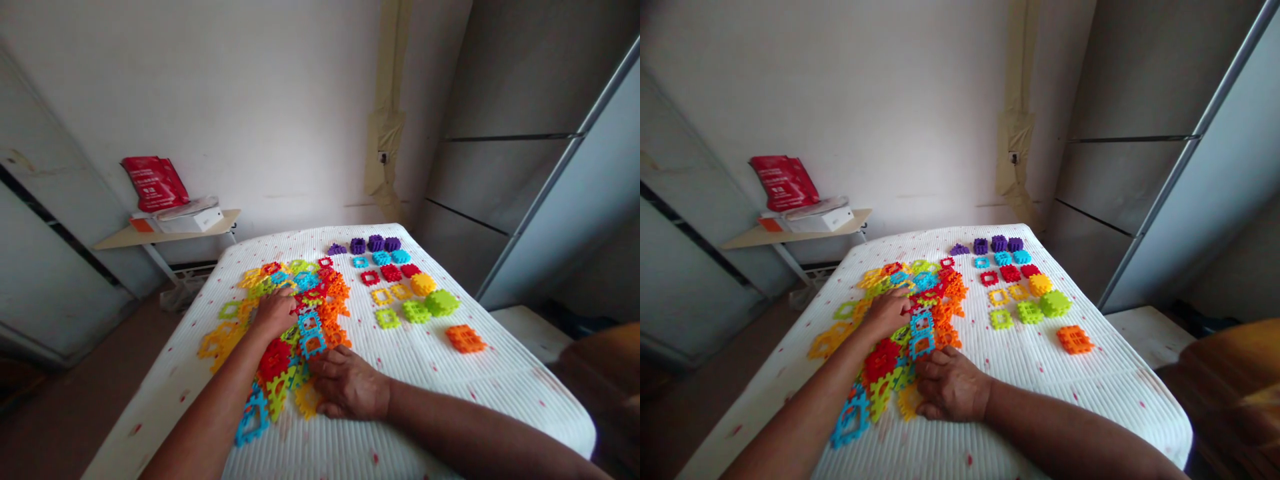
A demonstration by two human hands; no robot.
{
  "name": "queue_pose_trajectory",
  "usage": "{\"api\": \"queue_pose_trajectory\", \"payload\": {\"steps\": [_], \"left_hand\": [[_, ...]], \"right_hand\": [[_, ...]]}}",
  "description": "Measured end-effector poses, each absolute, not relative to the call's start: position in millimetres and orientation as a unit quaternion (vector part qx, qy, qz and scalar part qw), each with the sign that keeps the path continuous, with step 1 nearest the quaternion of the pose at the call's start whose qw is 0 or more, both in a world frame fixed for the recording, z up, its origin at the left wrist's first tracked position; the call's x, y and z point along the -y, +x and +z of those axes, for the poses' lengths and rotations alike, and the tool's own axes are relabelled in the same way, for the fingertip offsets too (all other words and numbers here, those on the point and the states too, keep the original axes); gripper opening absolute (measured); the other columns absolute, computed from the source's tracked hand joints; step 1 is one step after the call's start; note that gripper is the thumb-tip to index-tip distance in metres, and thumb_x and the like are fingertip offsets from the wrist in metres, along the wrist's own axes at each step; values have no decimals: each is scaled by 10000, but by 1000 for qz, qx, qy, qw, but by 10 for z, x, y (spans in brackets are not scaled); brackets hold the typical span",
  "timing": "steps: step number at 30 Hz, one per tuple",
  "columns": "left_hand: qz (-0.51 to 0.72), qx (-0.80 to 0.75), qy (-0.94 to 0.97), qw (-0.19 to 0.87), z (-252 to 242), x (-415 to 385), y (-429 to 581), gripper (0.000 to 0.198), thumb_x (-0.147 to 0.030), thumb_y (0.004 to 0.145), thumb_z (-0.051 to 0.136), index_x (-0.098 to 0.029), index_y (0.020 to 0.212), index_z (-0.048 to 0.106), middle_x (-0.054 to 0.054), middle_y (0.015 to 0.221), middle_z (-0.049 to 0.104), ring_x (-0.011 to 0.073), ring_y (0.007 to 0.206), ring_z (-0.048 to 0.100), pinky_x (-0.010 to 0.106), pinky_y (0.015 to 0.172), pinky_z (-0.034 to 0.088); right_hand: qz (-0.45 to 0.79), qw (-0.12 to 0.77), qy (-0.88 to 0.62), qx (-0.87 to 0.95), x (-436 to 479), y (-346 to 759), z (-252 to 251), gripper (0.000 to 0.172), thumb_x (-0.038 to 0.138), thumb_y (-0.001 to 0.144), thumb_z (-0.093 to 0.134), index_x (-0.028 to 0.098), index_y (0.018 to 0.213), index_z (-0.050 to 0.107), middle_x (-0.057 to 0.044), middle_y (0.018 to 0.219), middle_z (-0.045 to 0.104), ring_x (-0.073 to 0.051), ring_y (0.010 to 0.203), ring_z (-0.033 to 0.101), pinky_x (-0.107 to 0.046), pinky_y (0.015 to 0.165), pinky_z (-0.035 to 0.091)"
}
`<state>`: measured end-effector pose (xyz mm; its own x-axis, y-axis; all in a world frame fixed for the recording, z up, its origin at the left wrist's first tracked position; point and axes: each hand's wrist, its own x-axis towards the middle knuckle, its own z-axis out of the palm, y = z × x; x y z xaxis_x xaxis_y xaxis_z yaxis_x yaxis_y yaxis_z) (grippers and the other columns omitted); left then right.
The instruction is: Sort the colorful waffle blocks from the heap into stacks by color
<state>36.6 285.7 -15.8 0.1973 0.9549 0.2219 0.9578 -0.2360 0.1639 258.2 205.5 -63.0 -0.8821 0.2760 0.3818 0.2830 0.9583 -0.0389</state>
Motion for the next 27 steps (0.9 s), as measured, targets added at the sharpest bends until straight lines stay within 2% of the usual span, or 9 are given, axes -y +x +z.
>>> {"api": "queue_pose_trajectory", "payload": {"steps": [3, 9, 13, 17, 19, 23, 27], "left_hand": [[-170, 611, -773, 0, -111, -2821, 312, 98, -114, 663, 539, -197, 641, 587, 74, 1047, 614, 223, 1033, 553, 340, 897, 411], [-228, 620, -751, -19, -45, -2631, 248, 137, -68, 675, 505, -184, 690, 576, 36, 811, 596, 164, 833, 579, 282, 777, 458], [-267, 620, -736, -43, -71, -2433, 257, 127, -73, 683, 510, -183, 690, 575, 13, 769, 608, 139, 768, 581, 258, 727, 466], [-365, 617, -681, -151, -150, -2280, 263, 100, -119, 683, 515, -179, 734, 578, -4, 723, 604, 134, 706, 587, 249, 665, 475], [-418, 613, -634, -219, -192, -2246, 272, 152, -149, 671, 530, -178, 809, 587, -16, 696, 594, 133, 669, 582, 250, 638, 473], [-489, 581, -576, -301, -249, -2237, 321, 360, -182, 671, 528, -171, 1030, 544, 31, 909, 633, 134, 739, 597, 265, 681, 485], [-515, 577, -551, -313, -278, -2222, 369, 607, -165, 684, 534, -194, 1276, 401, 84, 1078, 585, 119, 744, 593, 295, 724, 502]], "right_hand": [[-2, 198, -141, 970, -2051, 2583, -626, 353, 492, 879, 442, 180, 904, 605, -61, 1200, 569, -209, 1016, 481, -370, 871, 346], [8, 200, -151, 968, -2048, 2585, -660, 341, 482, 880, 447, 188, 937, 609, -72, 1193, 575, -213, 1038, 485, -383, 889, 352], [27, 232, -142, 962, -2045, 2597, -639, 348, 477, 892, 427, 185, 945, 608, -87, 1168, 589, -217, 1029, 509, -383, 882, 388], [77, 317, -141, 935, -2096, 2625, -535, 314, 386, 936, 380, 164, 999, 592, -109, 1109, 614, -178, 997, 551, -325, 863, 437], [86, 354, -156, 918, -2157, 2635, -478, 261, 338, 935, 406, 173, 1030, 584, -101, 1079, 629, -169, 993, 564, -314, 856, 451], [77, 393, -196, 895, -2303, 2603, -394, 242, 318, 905, 480, 195, 1094, 568, -102, 1079, 628, -186, 965, 578, -333, 824, 479], [65, 409, -216, 884, -2427, 2470, -328, 256, 306, 890, 503, 183, 1107, 560, -124, 1119, 608, -201, 991, 570, -343, 827, 486]]}}
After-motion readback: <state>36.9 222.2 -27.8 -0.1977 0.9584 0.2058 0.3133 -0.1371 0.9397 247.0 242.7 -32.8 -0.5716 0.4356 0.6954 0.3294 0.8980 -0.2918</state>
